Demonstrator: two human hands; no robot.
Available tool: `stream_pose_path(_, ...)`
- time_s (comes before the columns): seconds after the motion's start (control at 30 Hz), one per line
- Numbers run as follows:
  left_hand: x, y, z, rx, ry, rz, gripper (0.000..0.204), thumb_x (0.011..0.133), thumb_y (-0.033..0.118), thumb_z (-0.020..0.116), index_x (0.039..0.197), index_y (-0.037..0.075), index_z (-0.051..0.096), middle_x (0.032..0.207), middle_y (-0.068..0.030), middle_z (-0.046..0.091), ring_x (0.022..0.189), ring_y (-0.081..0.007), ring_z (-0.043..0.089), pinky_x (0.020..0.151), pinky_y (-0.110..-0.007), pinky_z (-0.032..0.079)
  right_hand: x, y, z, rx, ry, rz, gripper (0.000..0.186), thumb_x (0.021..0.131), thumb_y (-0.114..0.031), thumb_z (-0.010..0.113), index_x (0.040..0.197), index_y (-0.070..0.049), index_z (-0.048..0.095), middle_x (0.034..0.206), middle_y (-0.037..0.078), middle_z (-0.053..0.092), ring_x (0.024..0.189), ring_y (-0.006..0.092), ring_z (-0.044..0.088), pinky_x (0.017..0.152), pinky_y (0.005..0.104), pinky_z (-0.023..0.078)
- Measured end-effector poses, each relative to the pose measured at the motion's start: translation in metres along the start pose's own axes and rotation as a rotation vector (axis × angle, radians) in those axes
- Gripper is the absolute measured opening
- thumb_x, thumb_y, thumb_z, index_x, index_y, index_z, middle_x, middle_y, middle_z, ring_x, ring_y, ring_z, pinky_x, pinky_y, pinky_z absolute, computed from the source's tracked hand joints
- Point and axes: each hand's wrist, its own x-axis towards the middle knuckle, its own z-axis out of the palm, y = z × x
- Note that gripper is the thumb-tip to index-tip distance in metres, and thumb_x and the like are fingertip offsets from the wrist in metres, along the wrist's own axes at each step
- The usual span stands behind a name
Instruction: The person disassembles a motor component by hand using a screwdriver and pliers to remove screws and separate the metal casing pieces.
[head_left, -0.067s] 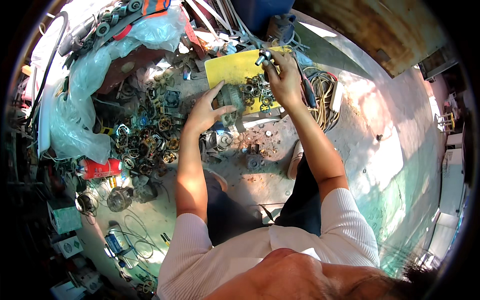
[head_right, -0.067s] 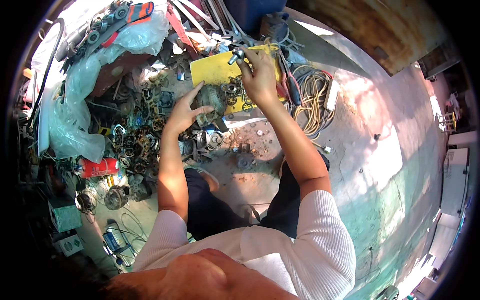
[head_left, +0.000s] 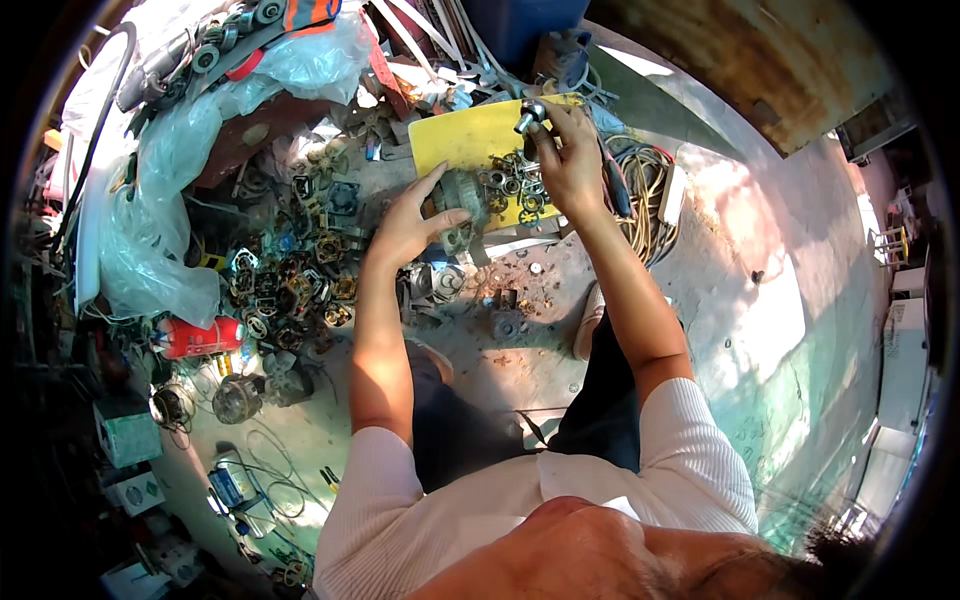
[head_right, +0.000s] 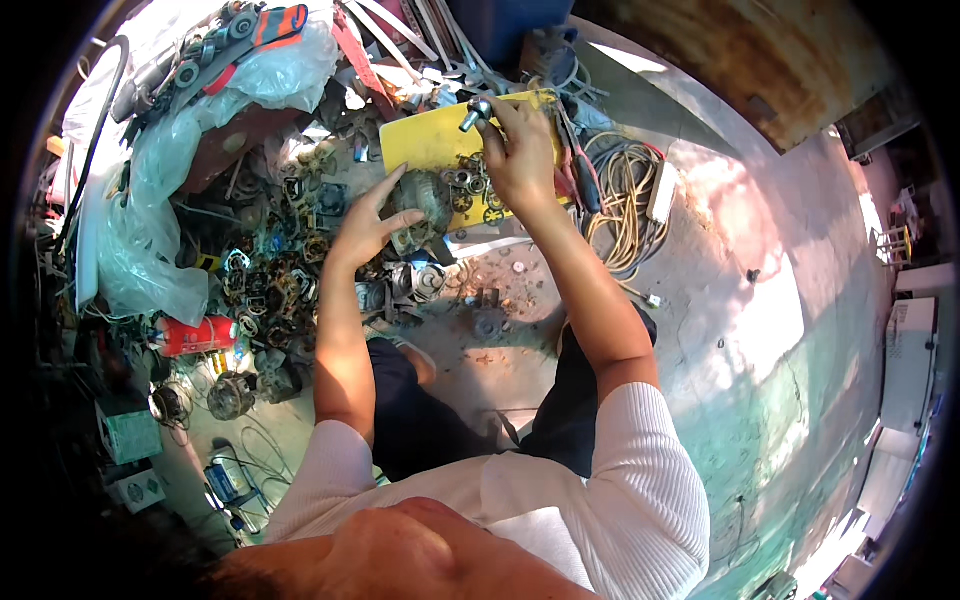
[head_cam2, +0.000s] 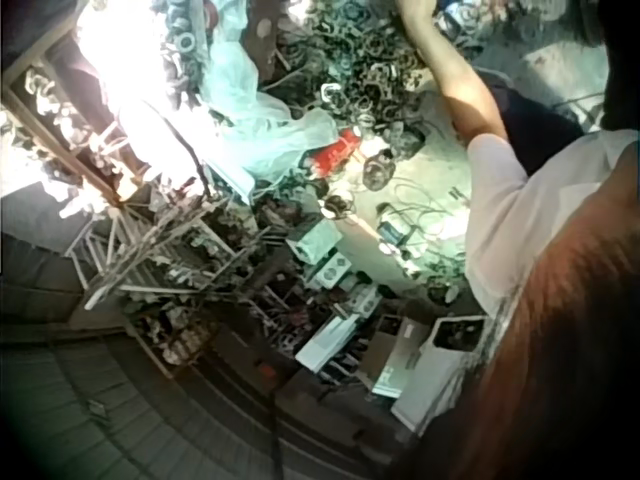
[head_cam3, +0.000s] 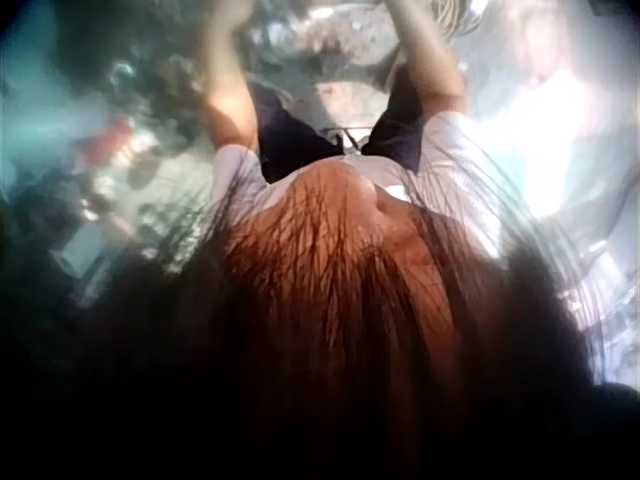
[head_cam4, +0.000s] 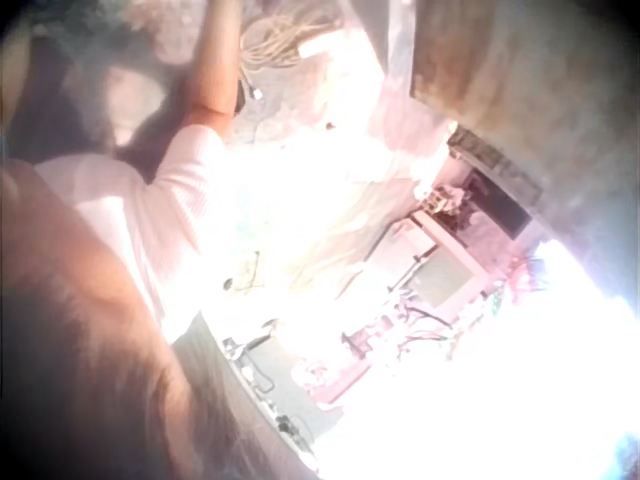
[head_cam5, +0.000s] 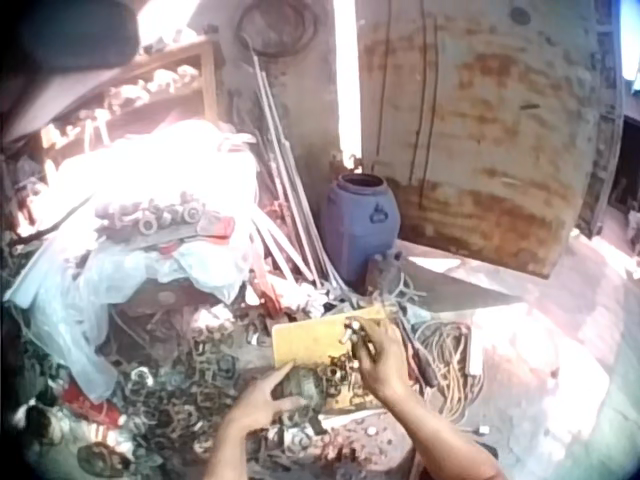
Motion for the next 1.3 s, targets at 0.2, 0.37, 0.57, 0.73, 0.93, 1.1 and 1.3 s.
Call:
stream_pose_path(0.2,0.007,0.000,-0.003,0.020,0.145,0.025,0.071,0.084,0.041,0.072,0.142,0.007,0.047,0.138,-0.0204,0.053,0.128,-0.0292,0.051,0.104,-0.037,0.040,-0.010,0.011,0.010,0.867,-0.013,0.558,0.015,0.100,-0.010,0.050,0.107,0.002,0.053,0.101,0.014,0.065,0.094,0.0200,0.065,0.080,0.0296,0.054)
stream_pose_path(0.37,0.006,0.019,0.005,-0.018,0.184,0.218,0.074,0.087,0.047,0.067,0.143,0.005,0.044,0.135,-0.0189,0.055,0.124,-0.0289,0.053,0.103,-0.037,0.040,-0.024,-0.010,0.028,1.462,-0.176,1.001,0.024,0.100,-0.010,0.050,0.118,0.006,0.051,0.111,0.017,0.064,0.102,0.0205,0.065,0.090,0.0279,0.056)
stream_pose_path(0.57,0.004,0.026,0.011,-0.247,0.096,0.180,0.061,0.103,0.046,0.039,0.151,0.008,0.033,0.133,-0.0141,0.056,0.124,-0.0218,0.049,0.105,-0.033,0.035,-0.036,-0.027,0.047,1.356,-0.462,0.911,0.020,0.095,-0.015,0.062,0.108,0.001,0.062,0.103,0.007,0.066,0.092,0.0125,0.065,0.084,0.0231,0.055)
stream_pose_path(0.73,0.006,0.022,0.007,-0.521,0.257,0.310,0.050,0.106,0.038,0.033,0.135,0.001,0.051,0.129,-0.0118,0.057,0.123,-0.0196,0.050,0.105,-0.033,0.039,-0.026,-0.019,0.041,0.662,-0.466,0.448,0.039,0.093,-0.027,0.066,0.118,0.003,0.063,0.107,0.010,0.070,0.086,0.0147,0.066,0.074,0.0275,0.050)
stream_pose_path(0.93,-0.006,0.005,-0.007,-0.649,0.350,-0.113,0.048,0.105,0.039,0.040,0.131,-0.001,0.048,0.127,-0.0134,0.055,0.114,-0.0288,0.061,0.105,-0.040,0.043,-0.032,0.073,-0.009,-0.748,-0.290,0.135,0.028,0.085,-0.027,0.066,0.097,-0.003,0.062,0.097,0.016,0.063,0.093,0.0374,0.063,0.074,0.0449,0.054)
stream_pose_path(1.1,-0.019,0.000,-0.011,-0.730,0.292,-0.129,0.048,0.104,0.034,0.044,0.134,-0.003,0.046,0.126,-0.0167,0.057,0.115,-0.0294,0.060,0.103,-0.038,0.045,-0.035,0.096,-0.025,-0.891,-0.486,0.214,0.038,0.084,-0.030,0.065,0.108,0.000,0.063,0.109,0.020,0.064,0.102,0.0377,0.061,0.086,0.0458,0.049)
stream_pose_path(1.3,-0.022,-0.018,-0.002,-0.736,0.273,-0.116,0.040,0.099,0.006,0.050,0.136,-0.007,0.043,0.122,-0.0160,0.059,0.111,-0.0222,0.061,0.098,-0.031,0.049,-0.039,0.102,-0.024,-0.914,-0.379,0.189,0.033,0.088,-0.028,0.061,0.106,-0.001,0.056,0.107,0.020,0.061,0.098,0.0401,0.061,0.083,0.0505,0.048)
